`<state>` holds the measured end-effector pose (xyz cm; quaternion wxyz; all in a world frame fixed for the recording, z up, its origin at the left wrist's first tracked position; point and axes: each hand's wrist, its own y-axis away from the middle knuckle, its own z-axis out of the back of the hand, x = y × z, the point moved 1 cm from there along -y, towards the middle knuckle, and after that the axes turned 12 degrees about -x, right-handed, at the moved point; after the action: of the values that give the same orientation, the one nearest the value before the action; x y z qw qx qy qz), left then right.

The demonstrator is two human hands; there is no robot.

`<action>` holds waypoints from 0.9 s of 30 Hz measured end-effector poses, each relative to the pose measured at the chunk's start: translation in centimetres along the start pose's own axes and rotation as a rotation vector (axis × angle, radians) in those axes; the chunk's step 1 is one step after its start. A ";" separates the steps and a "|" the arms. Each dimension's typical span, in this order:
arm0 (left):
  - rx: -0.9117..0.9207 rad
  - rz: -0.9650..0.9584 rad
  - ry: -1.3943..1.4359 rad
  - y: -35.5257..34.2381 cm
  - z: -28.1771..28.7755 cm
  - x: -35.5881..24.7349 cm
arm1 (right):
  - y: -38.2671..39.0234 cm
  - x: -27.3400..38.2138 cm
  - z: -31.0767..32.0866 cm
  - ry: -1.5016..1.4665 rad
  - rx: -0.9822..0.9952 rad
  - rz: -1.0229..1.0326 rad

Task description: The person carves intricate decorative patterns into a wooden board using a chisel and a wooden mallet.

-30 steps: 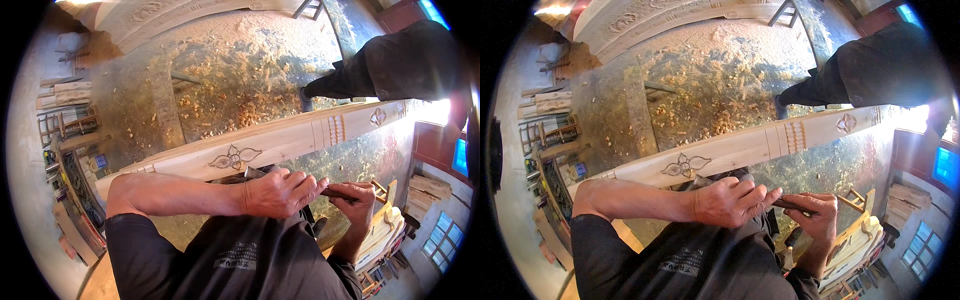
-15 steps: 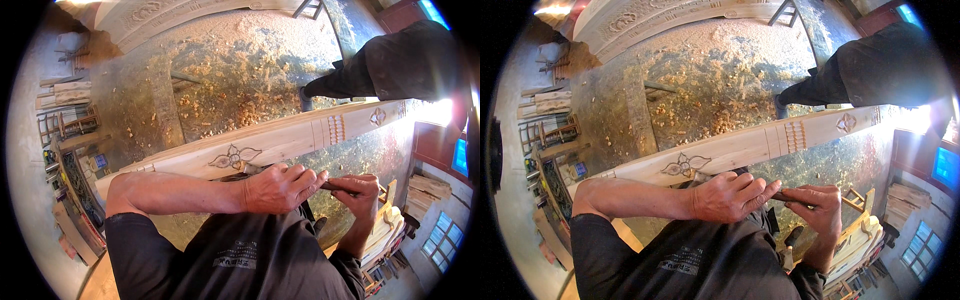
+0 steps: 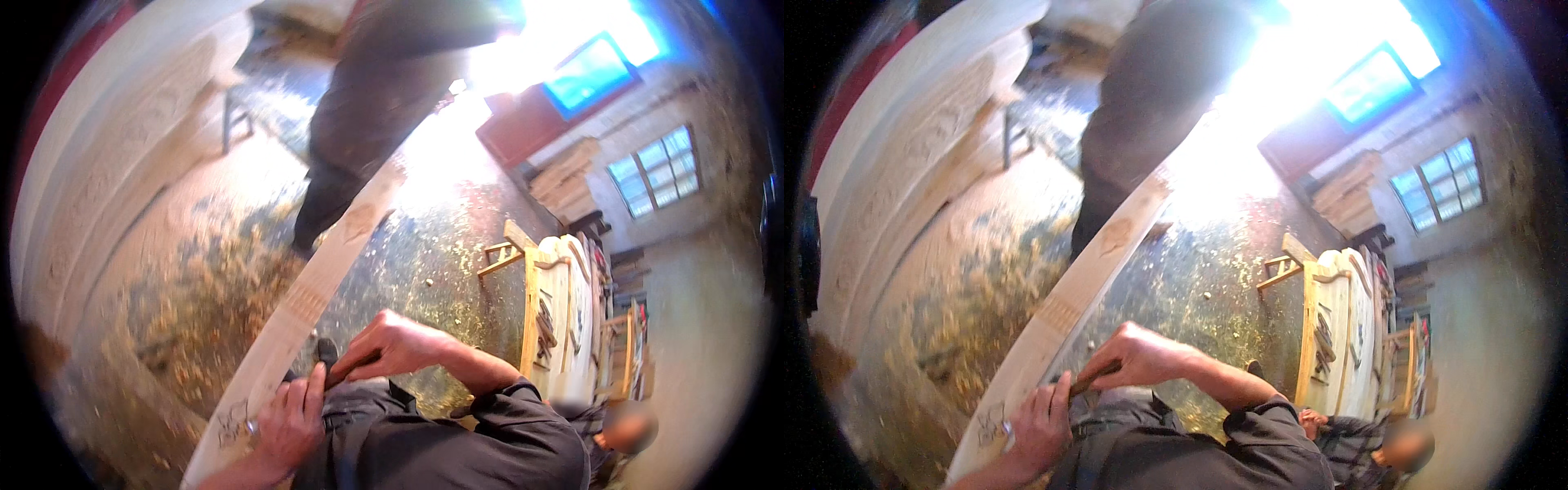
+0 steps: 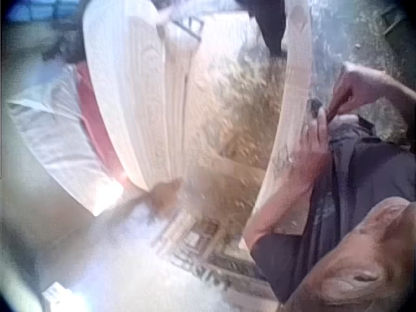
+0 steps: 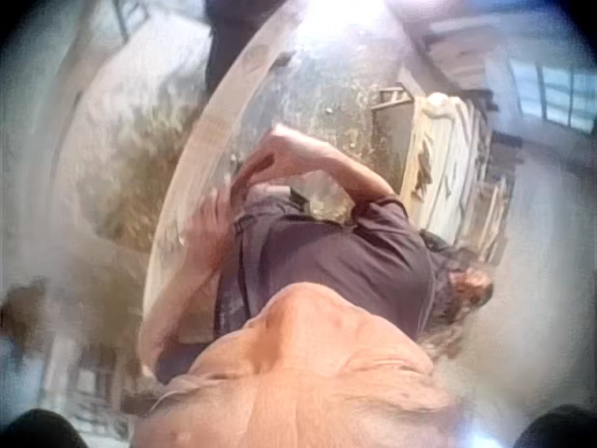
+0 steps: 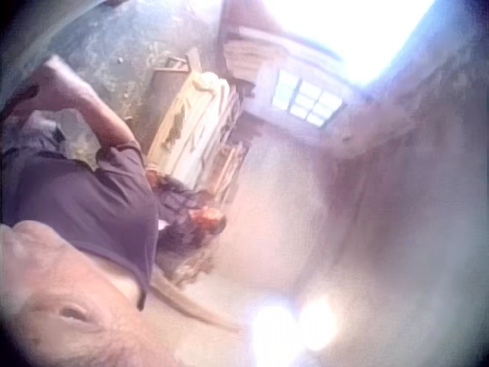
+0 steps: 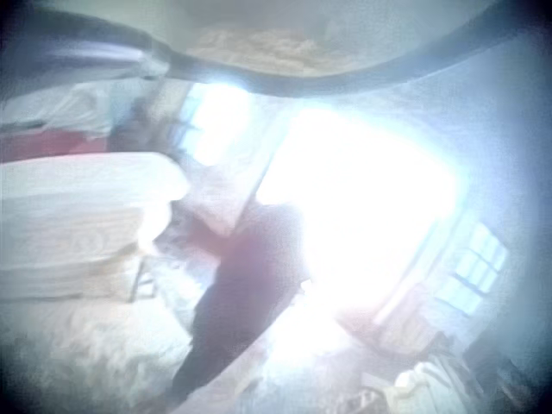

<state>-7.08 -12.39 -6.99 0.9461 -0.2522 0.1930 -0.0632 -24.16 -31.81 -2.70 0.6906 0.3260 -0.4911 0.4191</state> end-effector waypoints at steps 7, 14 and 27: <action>0.168 0.105 0.143 0.8 2.5 -0.6 | 1.3 0.0 -1.7 -0.012 0.006 -0.055; 0.331 0.261 0.146 0.3 2.2 -1.1 | 1.4 -0.2 -1.9 -0.013 -0.028 -0.001; 0.109 0.160 0.055 1.1 1.1 -0.2 | -0.1 0.9 -1.4 0.095 -0.019 -0.006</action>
<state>-6.82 -10.91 -6.52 0.9548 -0.1824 0.2345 -0.0046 -23.36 -30.34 -2.25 0.7174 0.3008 -0.4607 0.4274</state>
